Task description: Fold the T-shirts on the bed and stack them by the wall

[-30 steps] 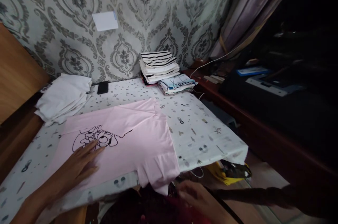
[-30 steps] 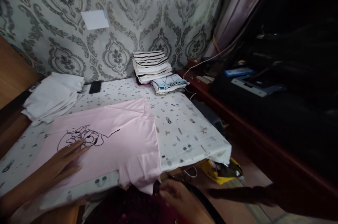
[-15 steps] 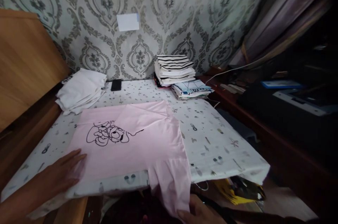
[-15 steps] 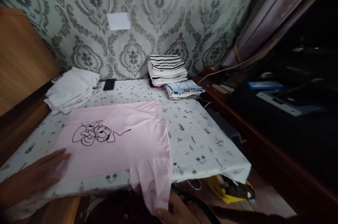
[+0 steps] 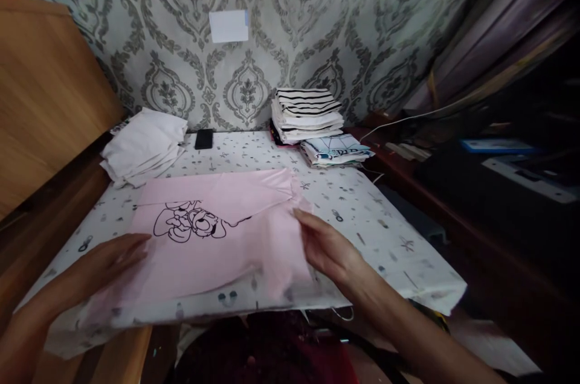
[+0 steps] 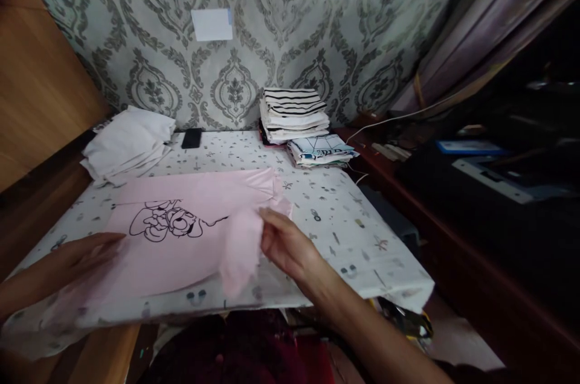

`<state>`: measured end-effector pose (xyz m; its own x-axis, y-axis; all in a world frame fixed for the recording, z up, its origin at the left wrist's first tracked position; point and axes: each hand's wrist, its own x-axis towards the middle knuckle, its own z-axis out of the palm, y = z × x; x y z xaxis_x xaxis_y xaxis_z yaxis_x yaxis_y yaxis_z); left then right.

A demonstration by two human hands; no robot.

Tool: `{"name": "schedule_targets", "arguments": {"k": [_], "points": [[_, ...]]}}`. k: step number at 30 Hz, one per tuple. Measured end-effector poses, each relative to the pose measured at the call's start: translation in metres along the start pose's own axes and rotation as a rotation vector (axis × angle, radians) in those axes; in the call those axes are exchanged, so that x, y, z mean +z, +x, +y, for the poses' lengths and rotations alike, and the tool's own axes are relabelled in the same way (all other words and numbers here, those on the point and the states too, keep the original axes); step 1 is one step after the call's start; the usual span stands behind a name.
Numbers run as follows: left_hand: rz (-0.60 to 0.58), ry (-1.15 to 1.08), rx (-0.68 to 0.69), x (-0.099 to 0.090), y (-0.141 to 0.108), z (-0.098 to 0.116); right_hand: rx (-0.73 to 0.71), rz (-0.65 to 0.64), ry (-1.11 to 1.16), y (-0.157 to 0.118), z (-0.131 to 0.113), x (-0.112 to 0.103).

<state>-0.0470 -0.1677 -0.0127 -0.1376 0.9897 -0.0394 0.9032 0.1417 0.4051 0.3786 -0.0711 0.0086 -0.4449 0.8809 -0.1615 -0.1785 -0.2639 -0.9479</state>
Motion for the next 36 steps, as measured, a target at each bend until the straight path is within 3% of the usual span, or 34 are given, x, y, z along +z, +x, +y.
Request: {"name": "schedule_targets", "arguments": {"k": [4, 8, 10, 13, 17, 23, 26, 28, 30, 32, 36], "points": [[-0.062, -0.111, -0.073, -0.012, 0.021, -0.014, -0.057, 0.031, -0.097, 0.057, -0.002, -0.014], [0.038, -0.096, -0.029, -0.016, 0.067, -0.024, -0.297, 0.271, -0.722, 0.115, -0.007, -0.053], [0.101, -0.061, -0.023, -0.015, 0.098, -0.019, -0.209, 0.502, -1.136, 0.146, -0.012, -0.072], [0.148, -0.049, 0.015, -0.008, 0.138, -0.005, -0.056, 0.639, -1.282, 0.180, -0.013, -0.090], [0.181, 0.062, 0.119, 0.015, 0.168, 0.003, 0.005, 0.655, -1.325, 0.195, -0.003, -0.103], [0.287, 0.228, 0.185, 0.040, 0.178, -0.008, 0.021, 0.699, -1.367, 0.193, 0.002, -0.118], [0.283, 0.247, 0.202, 0.040, 0.178, -0.009, -0.191, 0.607, -1.406, 0.191, 0.002, -0.110], [0.291, 0.259, 0.208, 0.040, 0.177, -0.008, -0.424, 0.373, -1.418, 0.188, 0.005, -0.099], [0.294, 0.273, 0.208, 0.040, 0.176, -0.008, -0.547, 0.093, -1.396, 0.183, 0.011, -0.093], [0.285, 0.279, 0.207, 0.041, 0.176, -0.007, -0.542, -0.064, -1.381, 0.178, 0.017, -0.094], [0.261, 0.291, 0.190, 0.039, 0.175, -0.007, -0.387, -0.004, -1.427, 0.161, 0.021, -0.119]]}}
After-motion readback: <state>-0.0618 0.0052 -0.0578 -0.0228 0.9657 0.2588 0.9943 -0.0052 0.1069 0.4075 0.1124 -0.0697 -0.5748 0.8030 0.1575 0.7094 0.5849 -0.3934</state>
